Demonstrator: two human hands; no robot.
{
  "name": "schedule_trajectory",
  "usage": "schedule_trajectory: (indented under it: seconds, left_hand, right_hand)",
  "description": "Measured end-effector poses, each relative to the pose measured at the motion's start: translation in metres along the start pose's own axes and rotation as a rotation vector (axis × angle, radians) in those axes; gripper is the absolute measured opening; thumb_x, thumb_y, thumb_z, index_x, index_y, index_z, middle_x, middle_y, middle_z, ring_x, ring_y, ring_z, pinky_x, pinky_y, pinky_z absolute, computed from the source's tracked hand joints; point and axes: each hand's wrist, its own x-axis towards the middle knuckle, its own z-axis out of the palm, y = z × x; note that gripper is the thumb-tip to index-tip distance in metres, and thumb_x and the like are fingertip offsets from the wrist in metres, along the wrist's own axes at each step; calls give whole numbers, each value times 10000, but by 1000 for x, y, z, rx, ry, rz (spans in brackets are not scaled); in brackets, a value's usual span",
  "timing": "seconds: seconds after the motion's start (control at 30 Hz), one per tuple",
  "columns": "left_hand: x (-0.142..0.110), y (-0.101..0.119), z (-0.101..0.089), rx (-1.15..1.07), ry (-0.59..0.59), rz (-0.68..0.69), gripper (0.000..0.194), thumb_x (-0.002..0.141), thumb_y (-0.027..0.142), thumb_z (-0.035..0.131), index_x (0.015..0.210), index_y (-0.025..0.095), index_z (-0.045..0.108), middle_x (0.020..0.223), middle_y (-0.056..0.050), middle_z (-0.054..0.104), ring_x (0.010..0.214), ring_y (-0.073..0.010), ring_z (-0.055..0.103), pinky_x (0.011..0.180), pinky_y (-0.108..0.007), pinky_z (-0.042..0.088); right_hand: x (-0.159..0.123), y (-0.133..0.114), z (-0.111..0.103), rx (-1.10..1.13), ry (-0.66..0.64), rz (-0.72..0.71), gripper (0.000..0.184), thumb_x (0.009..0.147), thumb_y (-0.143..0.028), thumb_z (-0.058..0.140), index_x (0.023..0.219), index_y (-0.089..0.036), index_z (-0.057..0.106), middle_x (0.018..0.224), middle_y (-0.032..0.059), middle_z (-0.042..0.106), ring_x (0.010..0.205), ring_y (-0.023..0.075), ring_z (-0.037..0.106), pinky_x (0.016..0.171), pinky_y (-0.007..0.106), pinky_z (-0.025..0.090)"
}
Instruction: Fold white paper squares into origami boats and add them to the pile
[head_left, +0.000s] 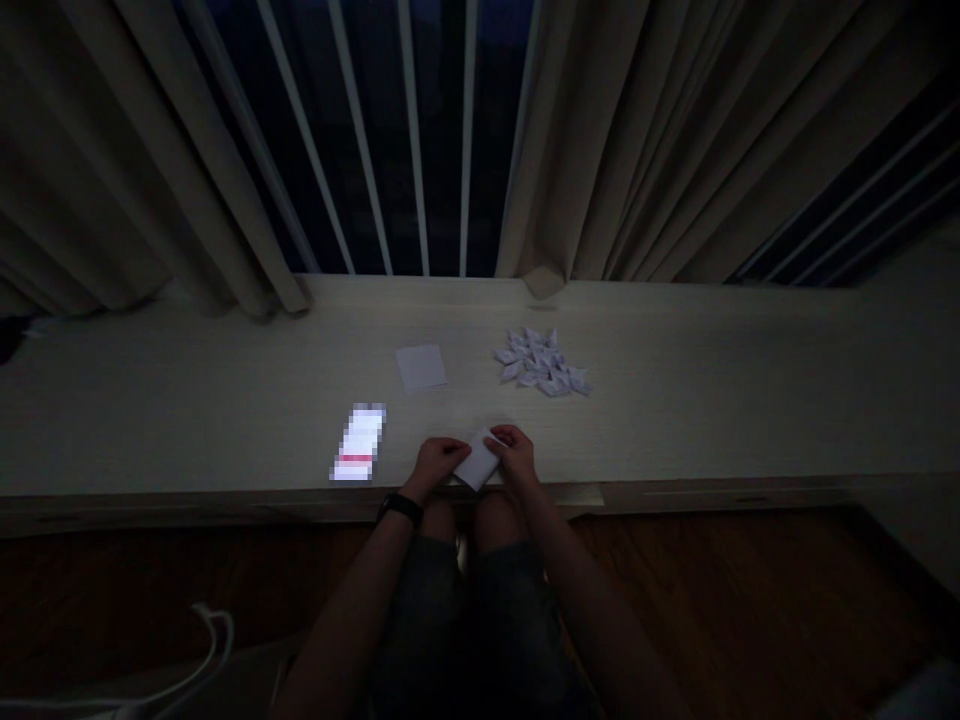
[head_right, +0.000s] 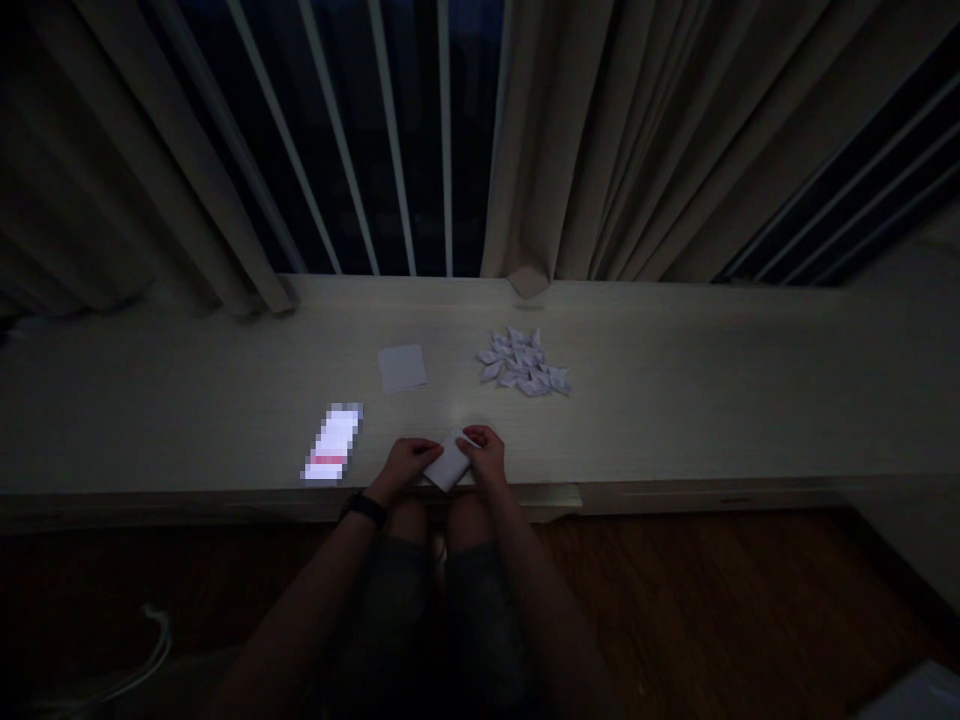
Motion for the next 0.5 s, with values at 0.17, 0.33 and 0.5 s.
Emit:
schedule_trajectory:
  seconds: [0.17, 0.33, 0.5]
  left_hand:
    - [0, 2, 0, 7, -6, 7, 301, 707, 426, 649, 790, 152, 745, 767, -88, 721, 687, -207, 635, 613, -278, 459]
    - [-2, 3, 1, 29, -12, 45, 325, 753, 442, 605, 806, 153, 743, 777, -88, 720, 697, -208, 639, 604, -273, 455]
    - [-1, 0, 2, 87, -13, 60, 313, 731, 456, 635, 814, 176, 749, 779, -73, 725, 701, -209, 644, 609, -274, 449]
  right_hand:
    - [-2, -2, 0, 25, -15, 14, 353, 528, -285, 781, 831, -192, 627, 745, 0, 635, 694, 160, 581, 610, 269, 454]
    - [-4, -5, 0, 47, -12, 20, 310, 542, -265, 772, 810, -191, 634, 731, -6, 635, 675, 149, 573, 609, 266, 445]
    - [-3, -3, 0, 4, -21, 27, 319, 543, -283, 770, 813, -188, 629, 724, -2, 637, 666, 149, 571, 601, 264, 449]
